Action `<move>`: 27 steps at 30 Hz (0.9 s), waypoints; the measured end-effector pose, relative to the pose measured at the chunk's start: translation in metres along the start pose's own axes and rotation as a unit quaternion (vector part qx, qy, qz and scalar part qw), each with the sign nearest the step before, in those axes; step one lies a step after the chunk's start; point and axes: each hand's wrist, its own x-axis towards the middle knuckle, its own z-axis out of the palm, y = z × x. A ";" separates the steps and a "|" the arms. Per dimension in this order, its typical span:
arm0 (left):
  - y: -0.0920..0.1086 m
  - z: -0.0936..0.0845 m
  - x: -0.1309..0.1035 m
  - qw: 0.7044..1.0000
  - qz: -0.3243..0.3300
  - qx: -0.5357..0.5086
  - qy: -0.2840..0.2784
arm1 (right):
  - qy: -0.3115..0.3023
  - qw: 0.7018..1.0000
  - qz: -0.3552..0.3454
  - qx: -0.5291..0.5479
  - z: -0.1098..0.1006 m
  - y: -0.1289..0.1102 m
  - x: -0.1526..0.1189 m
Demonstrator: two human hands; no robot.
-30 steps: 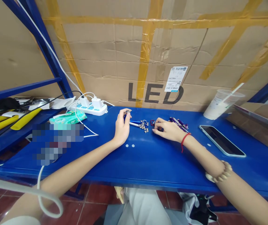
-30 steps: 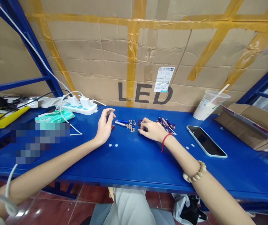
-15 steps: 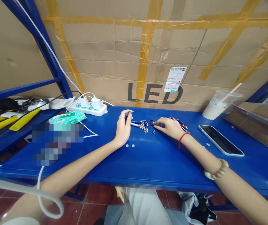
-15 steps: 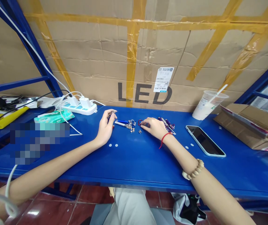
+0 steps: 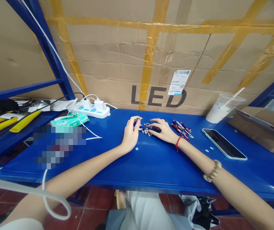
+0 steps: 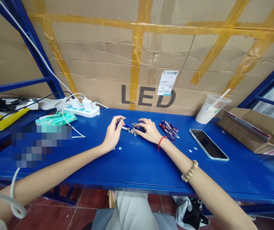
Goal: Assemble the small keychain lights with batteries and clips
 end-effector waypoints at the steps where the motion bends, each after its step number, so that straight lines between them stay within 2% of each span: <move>1: -0.001 0.000 0.000 1.000 0.001 0.000 0.000 | 0.010 1.000 0.003 0.003 0.001 -0.001 0.000; 8: -0.003 0.002 0.000 1.000 0.000 0.003 -0.019 | 0.023 0.999 0.001 0.027 0.000 -0.014 0.002; 17: -0.003 0.003 0.001 1.000 0.005 -0.006 -0.025 | 0.012 0.998 0.001 0.068 -0.004 -0.014 0.002; 19: -0.003 0.003 0.001 0.999 0.007 -0.026 -0.041 | 0.033 0.997 -0.001 0.070 -0.006 -0.015 0.001; 22: -0.003 0.003 0.000 0.996 0.008 -0.051 -0.076 | 0.095 0.988 0.011 0.120 -0.009 -0.017 0.000; 27: 0.001 0.001 -0.002 0.992 0.015 -0.032 -0.120 | 0.194 0.938 0.089 0.272 -0.011 -0.018 -0.002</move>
